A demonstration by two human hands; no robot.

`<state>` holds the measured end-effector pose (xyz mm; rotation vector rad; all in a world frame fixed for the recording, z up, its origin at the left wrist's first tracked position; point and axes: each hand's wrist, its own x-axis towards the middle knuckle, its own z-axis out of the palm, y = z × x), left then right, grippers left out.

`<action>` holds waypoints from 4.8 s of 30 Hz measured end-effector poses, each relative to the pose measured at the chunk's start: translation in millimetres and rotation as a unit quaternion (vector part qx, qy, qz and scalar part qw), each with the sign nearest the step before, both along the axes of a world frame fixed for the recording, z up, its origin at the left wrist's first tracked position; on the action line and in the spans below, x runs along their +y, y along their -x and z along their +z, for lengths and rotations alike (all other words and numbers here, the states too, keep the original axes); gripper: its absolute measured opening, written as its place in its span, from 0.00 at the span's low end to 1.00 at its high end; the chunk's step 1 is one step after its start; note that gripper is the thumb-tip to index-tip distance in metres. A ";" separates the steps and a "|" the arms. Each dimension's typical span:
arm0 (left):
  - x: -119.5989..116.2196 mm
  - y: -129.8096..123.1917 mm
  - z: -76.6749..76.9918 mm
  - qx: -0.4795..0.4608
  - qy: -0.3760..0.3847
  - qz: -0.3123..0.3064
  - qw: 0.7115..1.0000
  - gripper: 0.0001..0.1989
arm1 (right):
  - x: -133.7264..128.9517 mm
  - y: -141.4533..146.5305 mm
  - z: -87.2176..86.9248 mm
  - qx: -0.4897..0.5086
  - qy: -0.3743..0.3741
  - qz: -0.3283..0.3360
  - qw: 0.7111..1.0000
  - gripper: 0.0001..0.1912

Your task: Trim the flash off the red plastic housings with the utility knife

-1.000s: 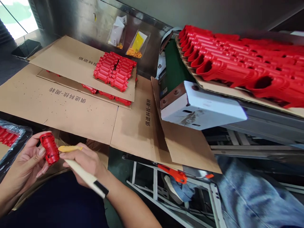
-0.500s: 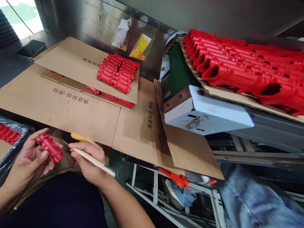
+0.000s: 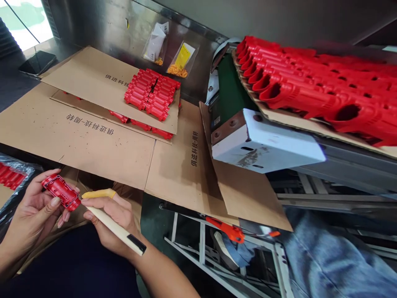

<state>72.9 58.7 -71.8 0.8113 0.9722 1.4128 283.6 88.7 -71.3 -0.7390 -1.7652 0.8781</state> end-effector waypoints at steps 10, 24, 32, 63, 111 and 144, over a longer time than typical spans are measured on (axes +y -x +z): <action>2.6 -1.4 -0.1 0.010 0.034 -0.004 0.999 0.27 | 10.3 -1.9 -3.6 -0.023 -0.033 0.054 0.998 0.09; 4.3 -2.6 6.0 0.046 0.071 0.003 0.996 0.31 | 8.6 10.5 -11.9 0.096 0.149 0.045 0.983 0.07; -1.8 -9.2 16.4 0.094 0.087 0.019 0.992 0.34 | 18.9 17.6 -4.5 0.245 0.355 0.109 0.895 0.17; 2.3 3.3 -2.5 -0.001 0.011 0.002 1.000 0.25 | 8.7 -2.1 1.3 0.003 -0.063 -0.004 0.998 0.13; 4.1 4.0 -8.3 -0.109 0.120 -0.069 0.984 0.24 | 9.6 6.2 -8.1 -0.015 -0.193 0.096 0.976 0.19; -6.0 -12.4 16.7 0.058 0.126 0.025 0.990 0.22 | 4.6 23.2 -4.1 0.062 -0.096 -0.037 0.993 0.12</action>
